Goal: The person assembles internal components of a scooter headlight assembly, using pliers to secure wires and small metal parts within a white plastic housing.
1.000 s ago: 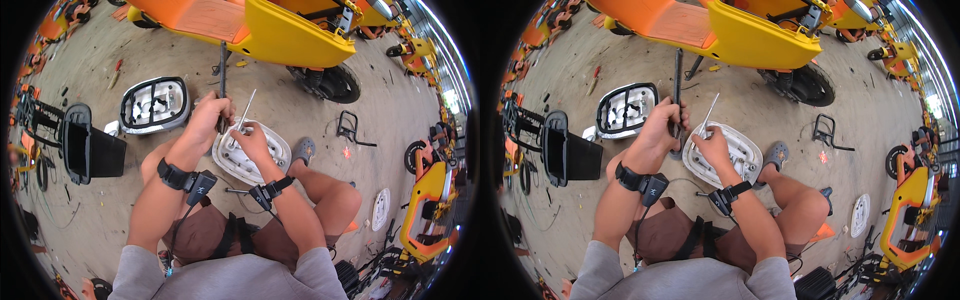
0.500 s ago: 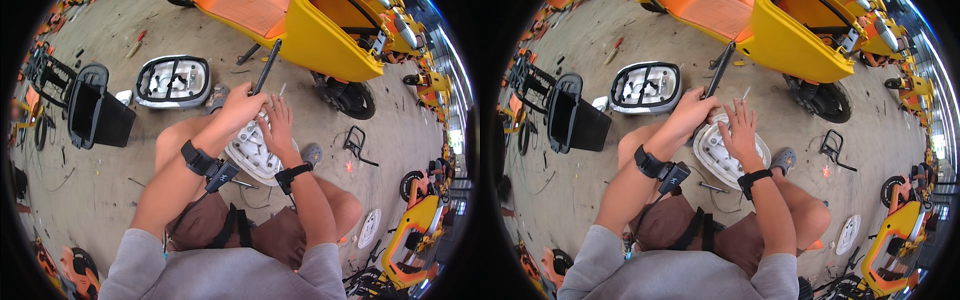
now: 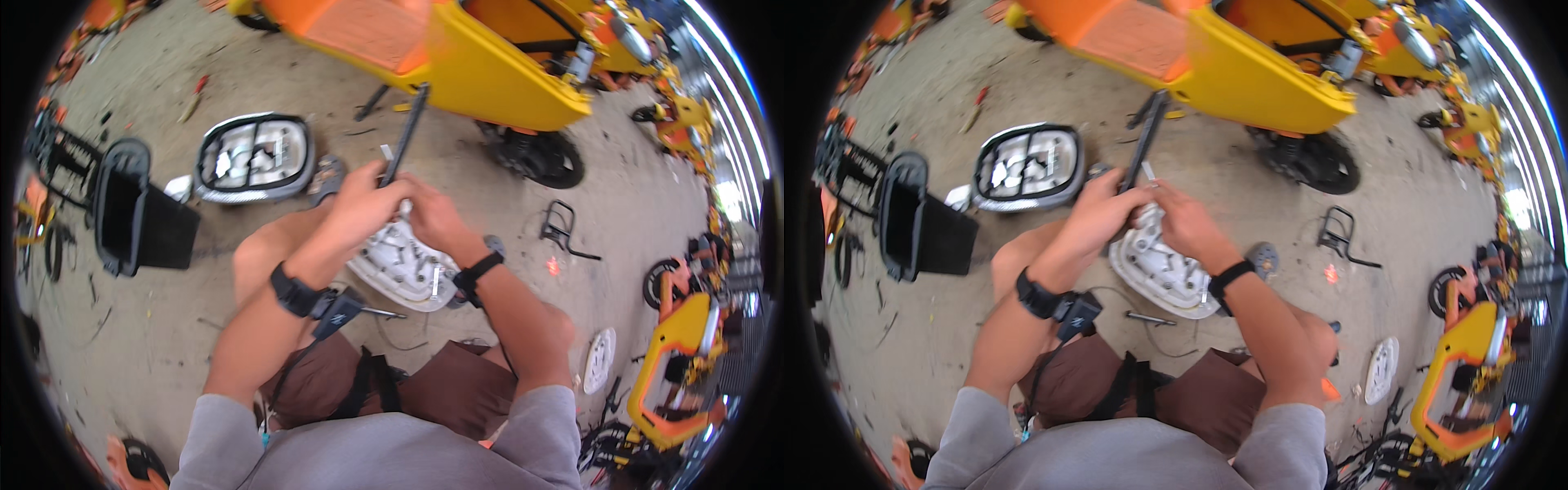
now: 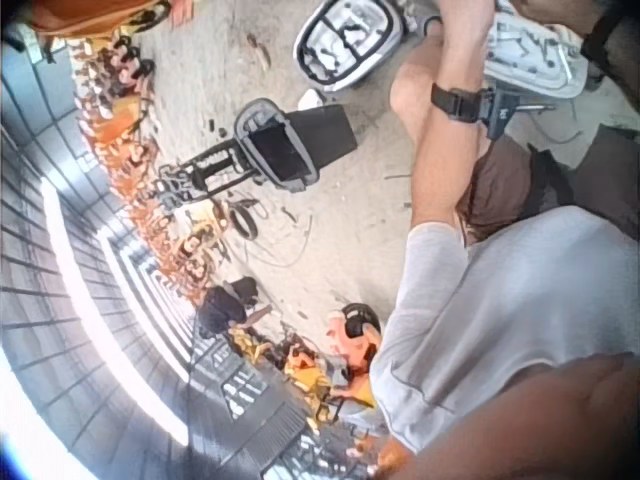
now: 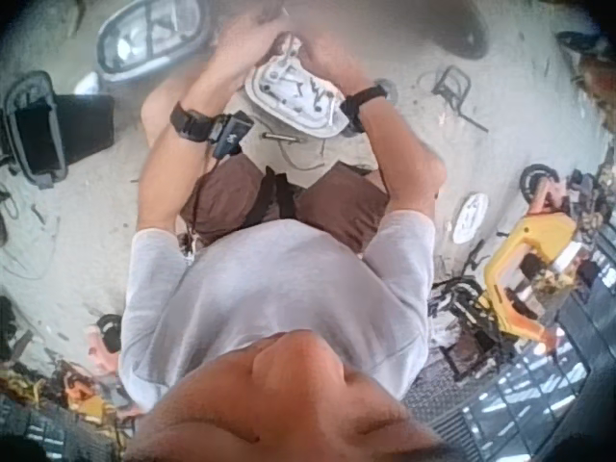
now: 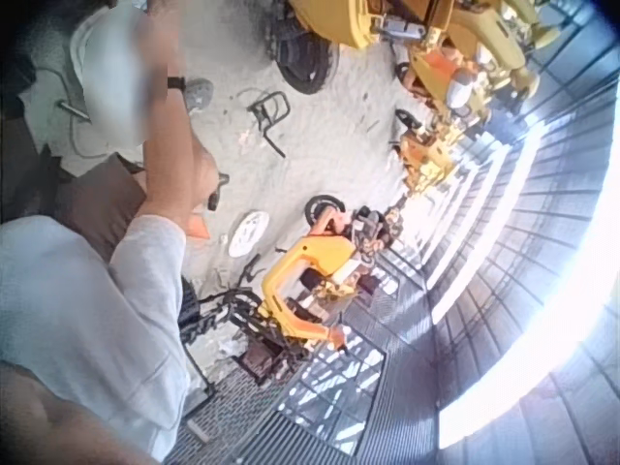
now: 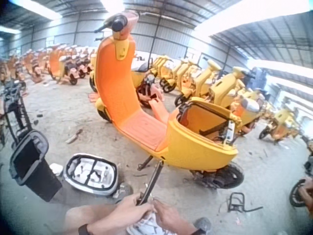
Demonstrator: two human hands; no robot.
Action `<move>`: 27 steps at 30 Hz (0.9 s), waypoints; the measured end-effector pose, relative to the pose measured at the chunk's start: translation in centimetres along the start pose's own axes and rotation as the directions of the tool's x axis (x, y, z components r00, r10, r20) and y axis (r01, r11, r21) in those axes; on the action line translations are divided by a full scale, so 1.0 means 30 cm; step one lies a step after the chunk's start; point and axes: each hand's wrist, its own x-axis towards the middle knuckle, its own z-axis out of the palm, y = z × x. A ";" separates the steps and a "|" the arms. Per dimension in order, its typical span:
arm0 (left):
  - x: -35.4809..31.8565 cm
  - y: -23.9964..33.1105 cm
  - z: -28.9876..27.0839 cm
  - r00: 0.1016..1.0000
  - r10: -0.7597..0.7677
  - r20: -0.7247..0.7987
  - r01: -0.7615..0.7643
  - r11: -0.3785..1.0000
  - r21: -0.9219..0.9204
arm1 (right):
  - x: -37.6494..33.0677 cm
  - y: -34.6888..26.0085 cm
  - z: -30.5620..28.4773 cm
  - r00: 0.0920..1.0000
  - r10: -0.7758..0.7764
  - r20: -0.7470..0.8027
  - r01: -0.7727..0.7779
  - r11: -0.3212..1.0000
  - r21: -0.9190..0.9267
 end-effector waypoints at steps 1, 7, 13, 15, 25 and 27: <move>0.001 0.000 -0.002 1.000 0.002 0.009 -0.002 1.000 0.007 | 0.009 0.024 -0.004 1.000 -0.003 0.004 0.003 1.000 -0.004; -0.017 0.007 0.015 0.998 -0.018 0.055 0.023 0.995 -0.095 | 0.024 0.109 -0.053 0.968 -0.195 0.161 0.222 0.960 -0.173; -0.029 0.006 0.027 0.996 -0.017 0.092 0.024 0.997 -0.070 | 0.045 0.112 -0.071 0.973 -0.206 0.100 0.228 0.903 -0.365; -0.027 -0.004 0.021 0.996 -0.003 0.090 0.009 0.997 -0.071 | 0.054 0.107 -0.083 0.961 -0.275 0.025 0.264 0.886 -0.382; -0.021 -0.016 0.025 0.996 -0.013 0.084 0.018 0.998 -0.053 | 0.056 0.074 -0.024 0.952 0.306 -0.020 -0.295 0.898 -0.327; -0.024 -0.011 0.033 0.994 -0.040 0.099 0.045 0.998 -0.051 | 0.063 0.089 -0.020 0.950 0.311 0.033 -0.289 0.911 -0.293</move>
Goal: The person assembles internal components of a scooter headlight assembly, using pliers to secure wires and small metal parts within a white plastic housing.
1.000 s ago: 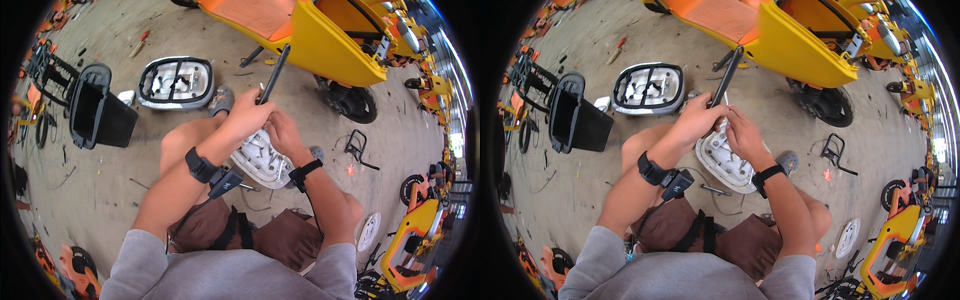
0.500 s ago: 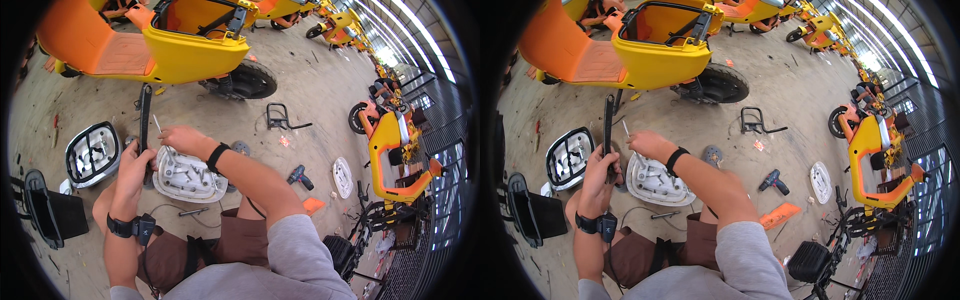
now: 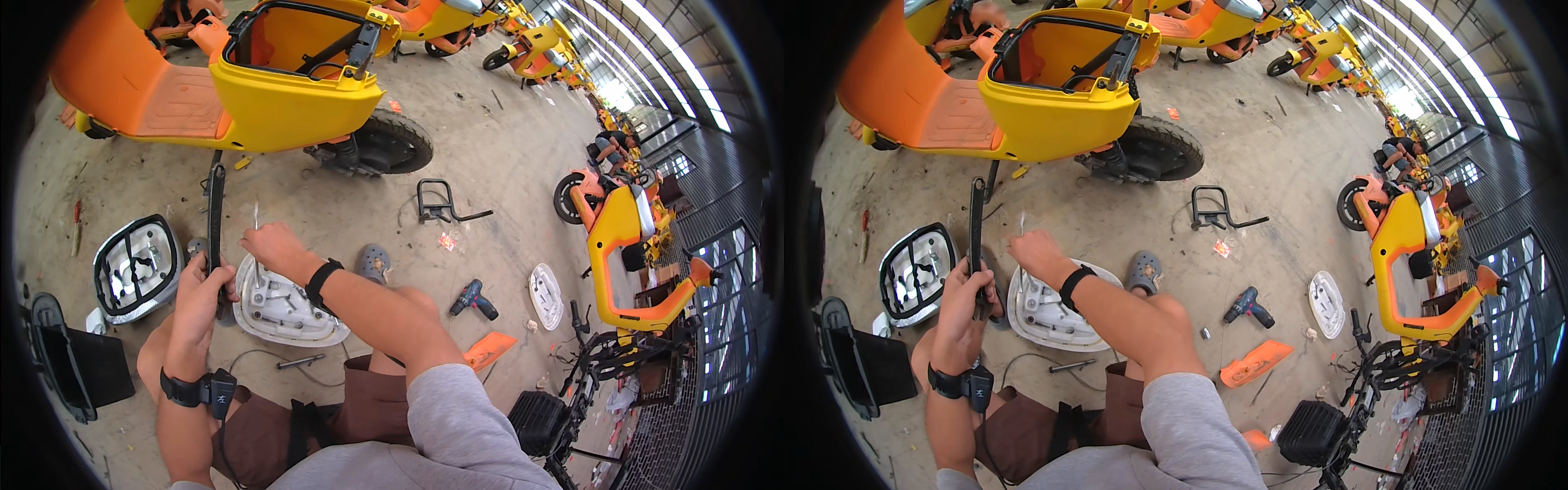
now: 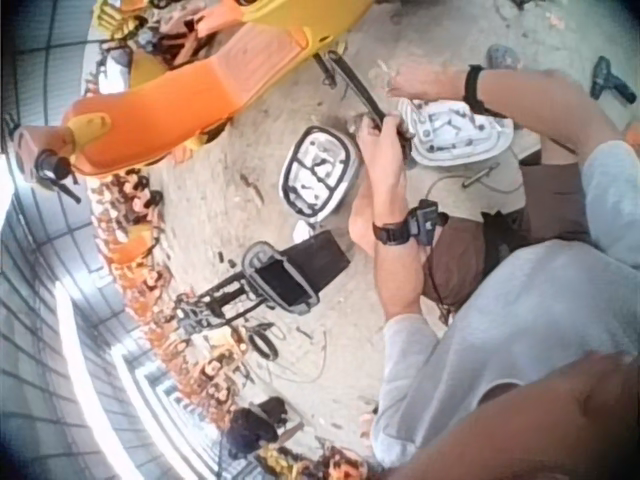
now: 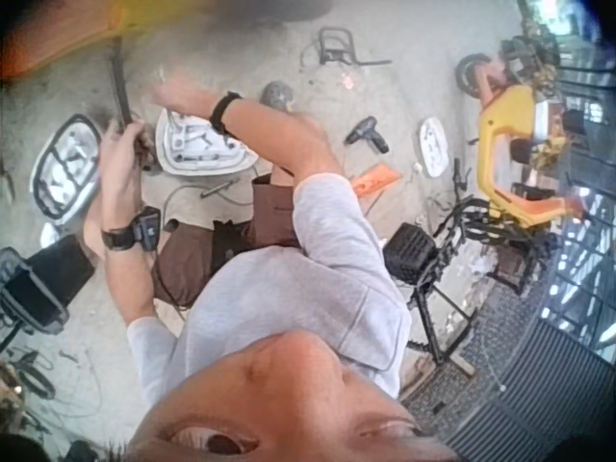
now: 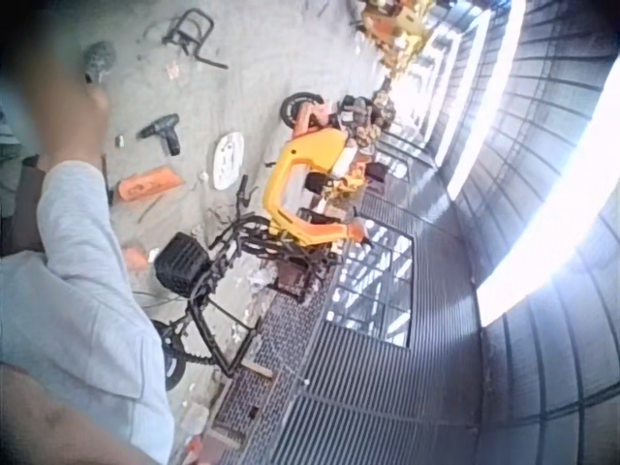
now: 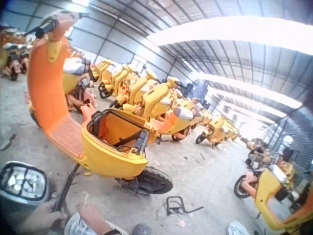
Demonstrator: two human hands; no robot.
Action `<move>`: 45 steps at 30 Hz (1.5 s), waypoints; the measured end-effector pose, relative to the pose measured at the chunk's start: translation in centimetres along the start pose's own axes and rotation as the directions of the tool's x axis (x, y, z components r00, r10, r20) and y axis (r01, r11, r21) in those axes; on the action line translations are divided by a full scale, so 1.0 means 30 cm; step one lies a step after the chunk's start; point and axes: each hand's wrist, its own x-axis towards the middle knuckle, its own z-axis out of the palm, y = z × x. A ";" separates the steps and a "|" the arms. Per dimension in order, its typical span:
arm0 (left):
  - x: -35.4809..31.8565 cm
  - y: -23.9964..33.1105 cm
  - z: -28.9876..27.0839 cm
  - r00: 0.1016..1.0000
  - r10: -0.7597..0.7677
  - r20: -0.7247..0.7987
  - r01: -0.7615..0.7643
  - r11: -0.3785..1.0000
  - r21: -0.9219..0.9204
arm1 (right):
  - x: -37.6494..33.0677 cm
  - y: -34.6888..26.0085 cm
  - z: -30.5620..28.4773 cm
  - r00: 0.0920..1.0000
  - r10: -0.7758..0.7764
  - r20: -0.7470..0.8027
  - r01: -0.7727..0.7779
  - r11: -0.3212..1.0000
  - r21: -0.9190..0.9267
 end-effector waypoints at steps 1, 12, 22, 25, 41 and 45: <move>-0.004 0.003 0.006 1.000 -0.010 -0.002 0.010 1.000 -0.014 | 0.004 0.001 0.005 1.000 -0.006 0.028 0.006 1.000 0.019; -0.029 0.041 -0.028 0.996 -0.062 -0.062 0.068 0.992 0.103 | -0.001 0.026 -0.112 0.929 -0.367 -0.054 0.337 0.895 -0.291; -0.028 0.021 -0.034 0.994 -0.078 -0.079 0.088 0.988 0.128 | -0.007 -0.113 -0.033 0.995 0.097 0.009 -0.098 0.994 0.057; -0.014 0.024 -0.025 0.997 -0.068 -0.039 0.073 0.987 0.141 | -0.024 -0.079 0.010 0.999 -0.045 -0.030 0.048 0.993 0.111; -0.019 0.017 -0.046 0.995 -0.060 -0.081 0.075 0.976 0.204 | -0.005 -0.097 -0.016 0.997 0.038 0.068 -0.036 0.999 -0.029; -0.020 0.025 -0.040 0.994 -0.061 -0.088 0.080 0.970 0.228 | 0.011 -0.083 -0.016 0.988 0.040 0.149 -0.044 0.999 0.020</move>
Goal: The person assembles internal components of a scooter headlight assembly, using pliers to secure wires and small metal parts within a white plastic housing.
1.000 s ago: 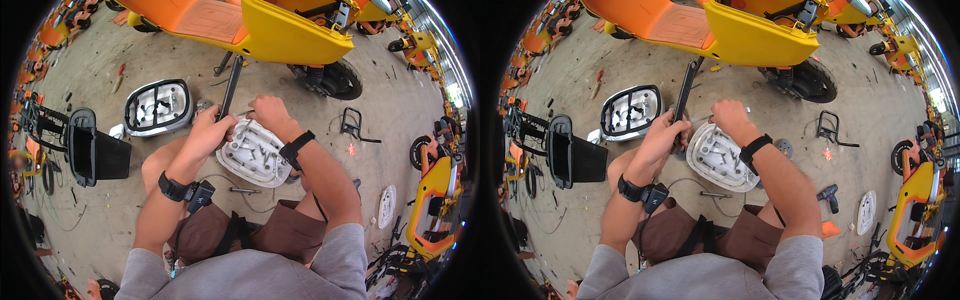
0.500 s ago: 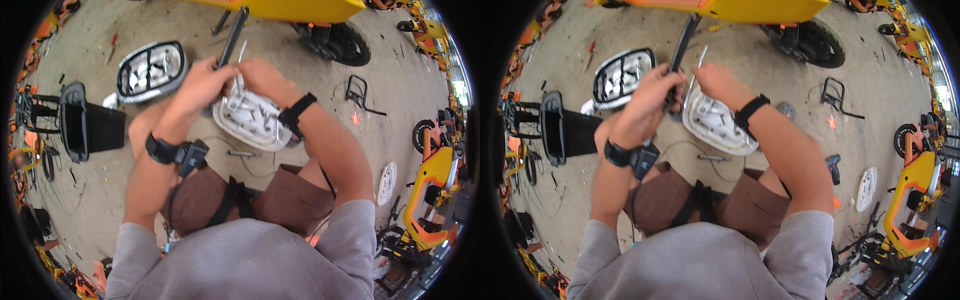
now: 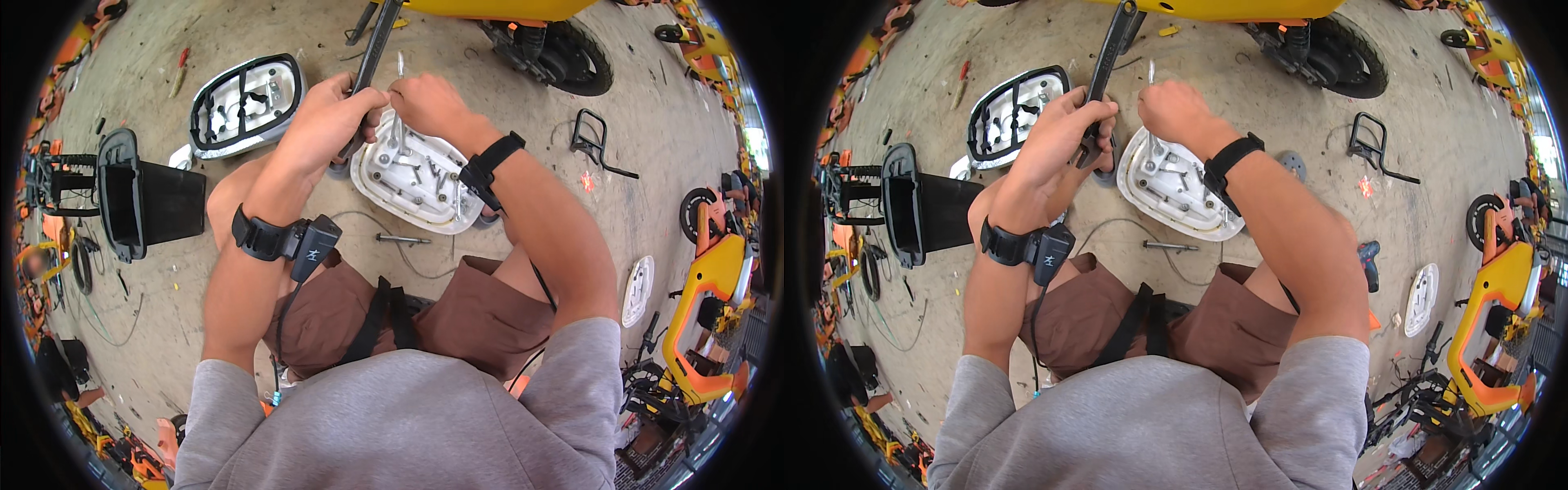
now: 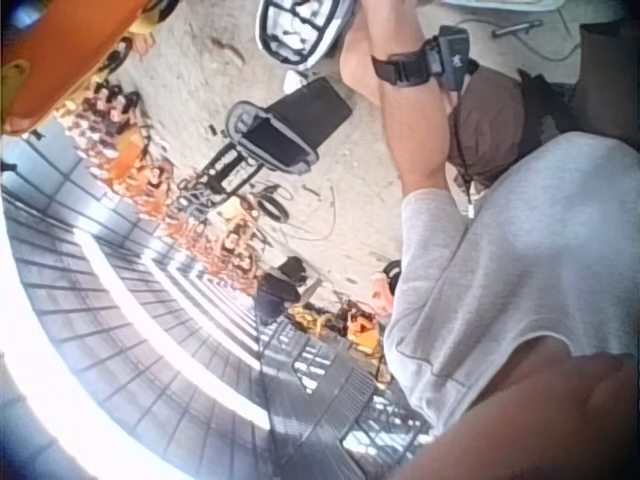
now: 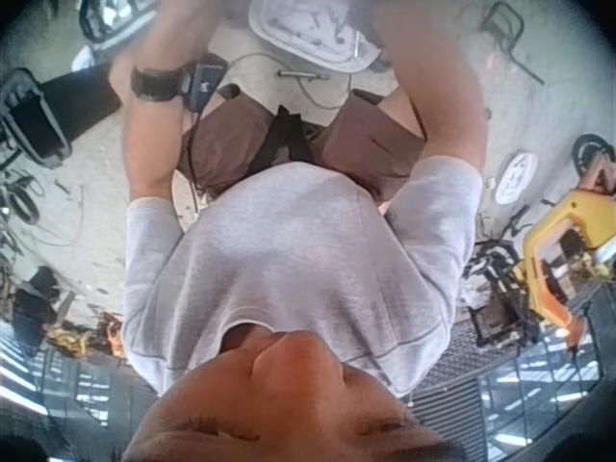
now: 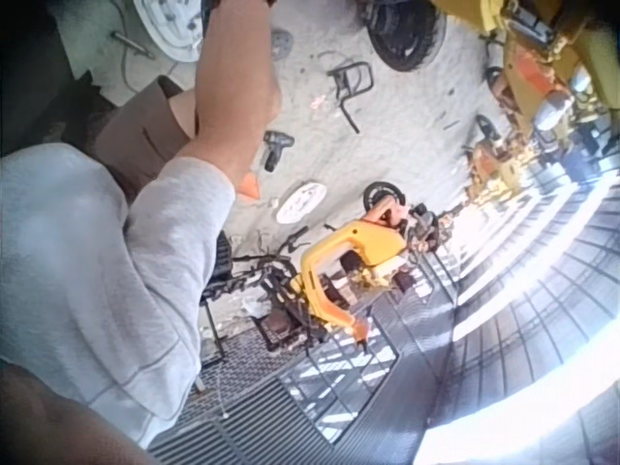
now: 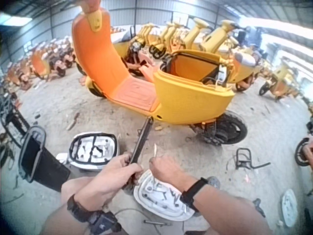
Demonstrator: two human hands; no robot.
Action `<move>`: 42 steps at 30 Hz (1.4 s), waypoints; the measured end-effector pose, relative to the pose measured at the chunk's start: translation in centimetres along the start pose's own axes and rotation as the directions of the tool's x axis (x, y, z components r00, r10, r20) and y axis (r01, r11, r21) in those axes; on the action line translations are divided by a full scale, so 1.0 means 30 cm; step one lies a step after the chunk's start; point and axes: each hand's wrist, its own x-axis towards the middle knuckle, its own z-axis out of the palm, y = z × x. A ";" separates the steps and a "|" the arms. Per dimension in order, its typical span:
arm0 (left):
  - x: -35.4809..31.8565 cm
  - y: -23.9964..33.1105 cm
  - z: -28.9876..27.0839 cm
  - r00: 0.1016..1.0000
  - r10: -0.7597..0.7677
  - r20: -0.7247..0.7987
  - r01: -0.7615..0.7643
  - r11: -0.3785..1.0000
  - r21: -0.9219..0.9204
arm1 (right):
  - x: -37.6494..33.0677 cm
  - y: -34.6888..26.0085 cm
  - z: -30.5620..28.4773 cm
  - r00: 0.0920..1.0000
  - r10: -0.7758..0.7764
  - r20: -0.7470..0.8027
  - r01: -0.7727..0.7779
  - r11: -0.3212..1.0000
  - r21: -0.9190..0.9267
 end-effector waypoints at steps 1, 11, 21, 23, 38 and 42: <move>0.001 0.001 0.005 1.000 0.002 -0.001 -0.002 1.000 -0.001 | 0.008 0.013 0.001 0.999 -0.004 0.045 0.004 1.000 -0.014; -0.005 0.009 0.005 0.999 0.013 0.038 -0.011 0.999 -0.032 | -0.005 0.022 -0.049 0.961 -0.276 -0.025 0.255 0.916 -0.310; -0.011 0.023 0.037 0.999 0.018 0.036 -0.015 0.997 -0.079 | 0.049 0.072 0.074 0.978 -0.127 0.166 0.141 0.987 -0.073; -0.004 -0.007 0.039 0.999 0.007 0.052 0.003 0.982 -0.187 | 0.018 0.055 0.037 0.966 -0.161 0.205 0.147 0.986 0.084; -0.005 -0.008 0.027 0.997 0.038 0.060 -0.028 0.988 -0.154 | -0.005 -0.007 0.015 0.985 -0.157 -0.075 0.139 0.969 -0.206; -0.004 -0.024 0.015 0.996 0.044 0.071 -0.028 0.976 -0.214 | -0.022 -0.029 0.041 0.980 -0.093 -0.175 0.082 0.994 -0.069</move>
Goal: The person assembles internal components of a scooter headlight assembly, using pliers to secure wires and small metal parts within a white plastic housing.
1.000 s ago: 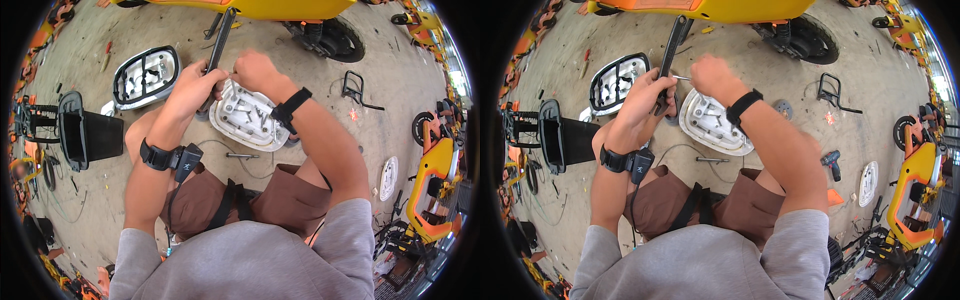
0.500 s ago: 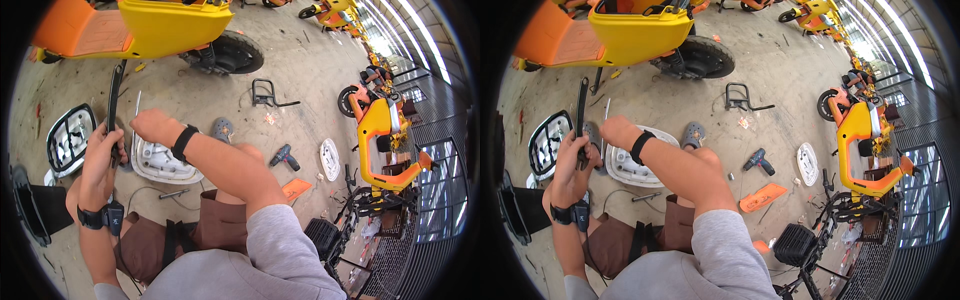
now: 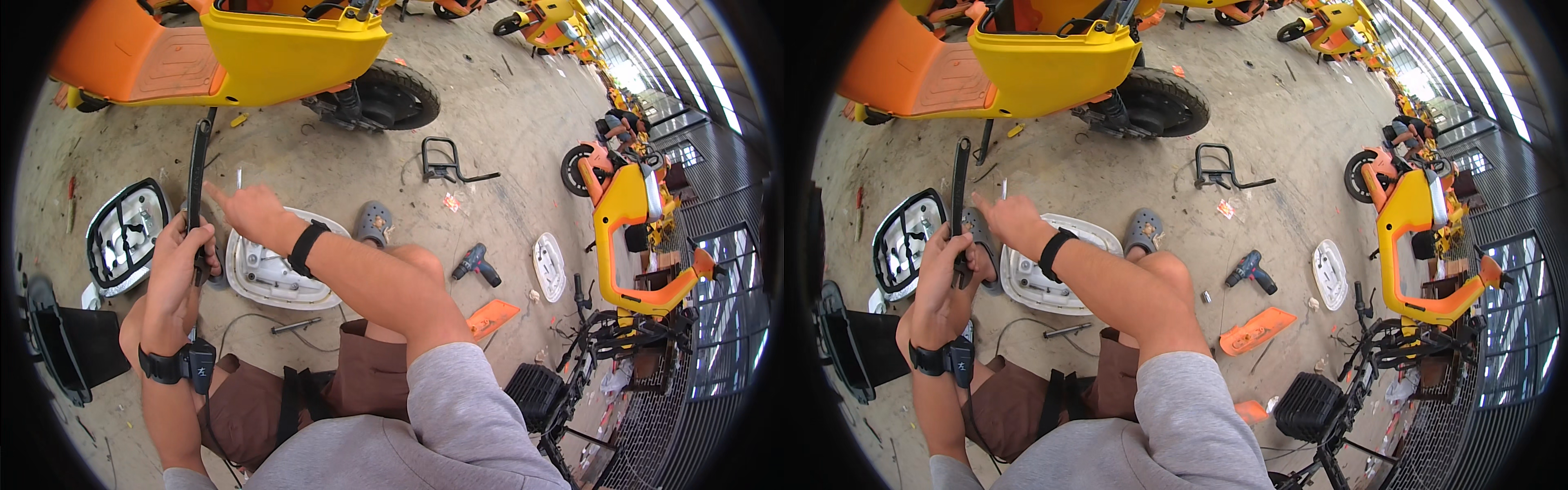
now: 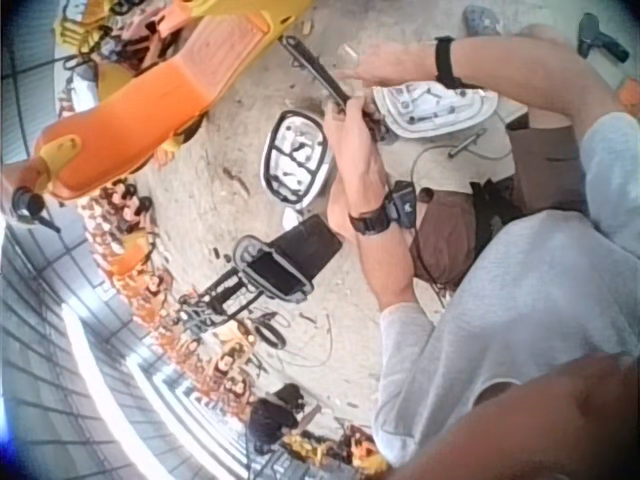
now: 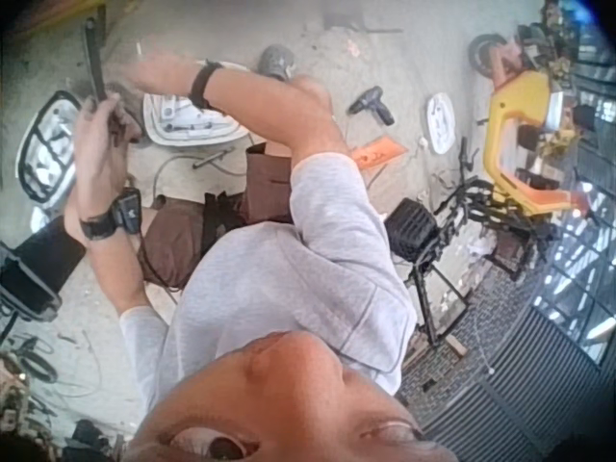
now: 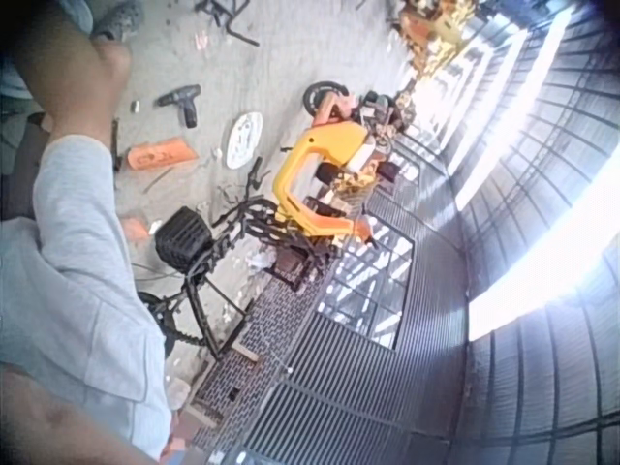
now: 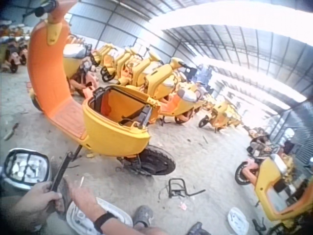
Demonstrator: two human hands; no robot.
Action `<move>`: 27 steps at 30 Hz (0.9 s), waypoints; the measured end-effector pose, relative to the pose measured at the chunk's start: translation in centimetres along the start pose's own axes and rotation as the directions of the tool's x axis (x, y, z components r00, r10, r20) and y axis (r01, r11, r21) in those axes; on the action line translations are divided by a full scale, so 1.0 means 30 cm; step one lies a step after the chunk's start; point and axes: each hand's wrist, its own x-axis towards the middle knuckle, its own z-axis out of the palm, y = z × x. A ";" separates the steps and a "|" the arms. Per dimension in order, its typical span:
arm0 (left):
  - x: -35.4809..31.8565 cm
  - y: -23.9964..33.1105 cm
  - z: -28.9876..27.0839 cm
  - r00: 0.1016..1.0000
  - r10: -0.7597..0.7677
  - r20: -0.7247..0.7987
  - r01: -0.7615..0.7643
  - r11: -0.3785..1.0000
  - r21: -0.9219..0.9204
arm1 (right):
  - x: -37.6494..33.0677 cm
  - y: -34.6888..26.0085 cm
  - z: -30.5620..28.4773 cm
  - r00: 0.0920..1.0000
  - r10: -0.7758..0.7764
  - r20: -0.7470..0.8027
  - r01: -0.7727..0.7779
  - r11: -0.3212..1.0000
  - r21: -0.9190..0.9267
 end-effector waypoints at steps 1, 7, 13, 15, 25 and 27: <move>-0.001 0.004 0.005 1.000 -0.002 -0.004 0.002 1.000 0.011 | -0.004 -0.002 -0.006 1.000 0.006 -0.004 -0.006 1.000 0.022; -0.003 0.015 0.023 1.000 0.000 -0.013 0.001 0.999 0.054 | -0.002 0.048 -0.004 0.977 -0.104 0.184 0.122 0.989 -0.086; -0.018 0.014 0.031 1.000 -0.012 -0.013 0.012 0.998 -0.058 | -0.029 0.055 -0.028 0.870 -0.387 -0.305 0.312 0.912 -0.268; -0.024 0.019 0.024 1.000 -0.001 -0.028 0.003 0.997 0.076 | -0.027 0.019 0.007 0.997 -0.072 0.004 0.072 0.996 -0.052; -0.017 0.026 0.001 0.998 -0.029 -0.060 0.034 0.996 0.085 | -0.002 0.015 -0.024 0.972 -0.043 0.231 0.010 0.990 0.144; -0.017 0.030 0.004 0.998 -0.035 -0.048 0.040 0.995 0.096 | -0.009 0.026 -0.035 0.975 -0.112 0.190 0.110 0.994 0.021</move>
